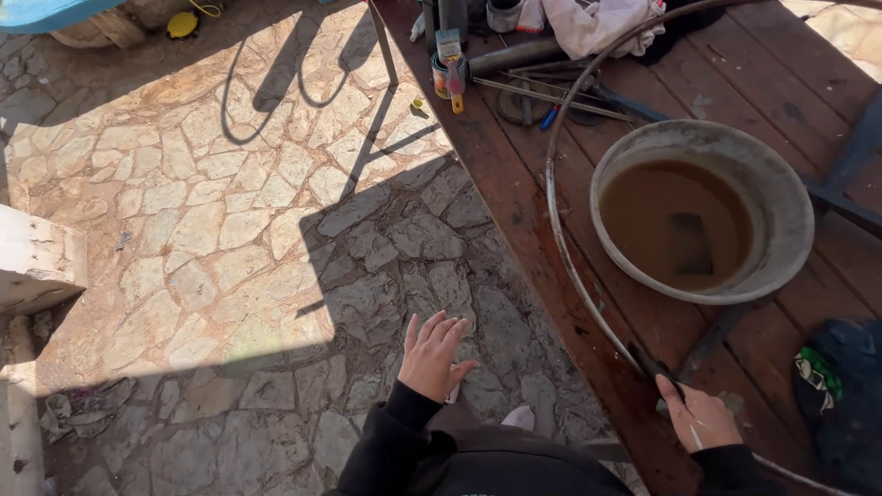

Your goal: Sanding a circular metal frame with sandpaper and wiping it clean on a workbench

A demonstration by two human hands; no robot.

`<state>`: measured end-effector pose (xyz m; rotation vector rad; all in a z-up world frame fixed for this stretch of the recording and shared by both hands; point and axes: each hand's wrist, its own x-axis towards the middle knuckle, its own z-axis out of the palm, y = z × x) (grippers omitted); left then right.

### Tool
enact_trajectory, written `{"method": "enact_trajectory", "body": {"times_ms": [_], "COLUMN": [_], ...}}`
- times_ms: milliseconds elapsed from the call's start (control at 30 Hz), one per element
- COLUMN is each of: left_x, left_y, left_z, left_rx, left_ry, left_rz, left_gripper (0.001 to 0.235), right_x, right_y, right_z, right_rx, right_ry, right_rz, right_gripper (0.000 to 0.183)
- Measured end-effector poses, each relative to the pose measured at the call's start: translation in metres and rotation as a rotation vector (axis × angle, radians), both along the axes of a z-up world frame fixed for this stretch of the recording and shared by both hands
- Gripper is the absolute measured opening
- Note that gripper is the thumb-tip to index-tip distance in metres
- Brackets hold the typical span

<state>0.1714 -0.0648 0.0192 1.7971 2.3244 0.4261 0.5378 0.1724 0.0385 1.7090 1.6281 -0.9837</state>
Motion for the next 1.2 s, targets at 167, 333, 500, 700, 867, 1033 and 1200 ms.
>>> {"method": "enact_trajectory", "body": {"times_ms": [167, 333, 500, 700, 867, 1033, 1200], "left_x": [0.011, 0.021, 0.023, 0.019, 0.016, 0.005, -0.014], "left_y": [0.003, 0.007, 0.008, 0.002, -0.003, -0.011, -0.009], "left_z": [-0.004, 0.001, 0.006, -0.01, -0.022, -0.034, -0.036], "left_rx": [-0.012, 0.048, 0.042, 0.052, 0.093, 0.128, 0.059], "left_ry": [0.001, 0.044, -0.02, -0.004, -0.014, -0.013, -0.065], "left_rz": [-0.062, -0.061, -0.038, -0.023, 0.002, 0.054, 0.072], "left_gripper": [0.068, 0.07, 0.078, 0.079, 0.075, 0.077, 0.076], "right_x": [-0.008, -0.022, -0.01, 0.023, -0.025, -0.005, -0.018], "right_y": [-0.019, -0.019, 0.002, 0.032, 0.015, 0.035, 0.044], "right_z": [0.019, 0.028, -0.006, -0.084, 0.009, -0.078, -0.068], "right_rx": [0.101, 0.12, 0.133, 0.055, 0.061, 0.1, 0.125], "right_ry": [0.158, 0.224, 0.529, 0.588, 0.507, 0.458, 0.425], "right_rz": [-0.005, -0.039, -0.183, -0.153, -0.107, -0.106, -0.147], "right_gripper": [0.079, 0.078, 0.077, 0.081, 0.076, 0.07, 0.071]}}
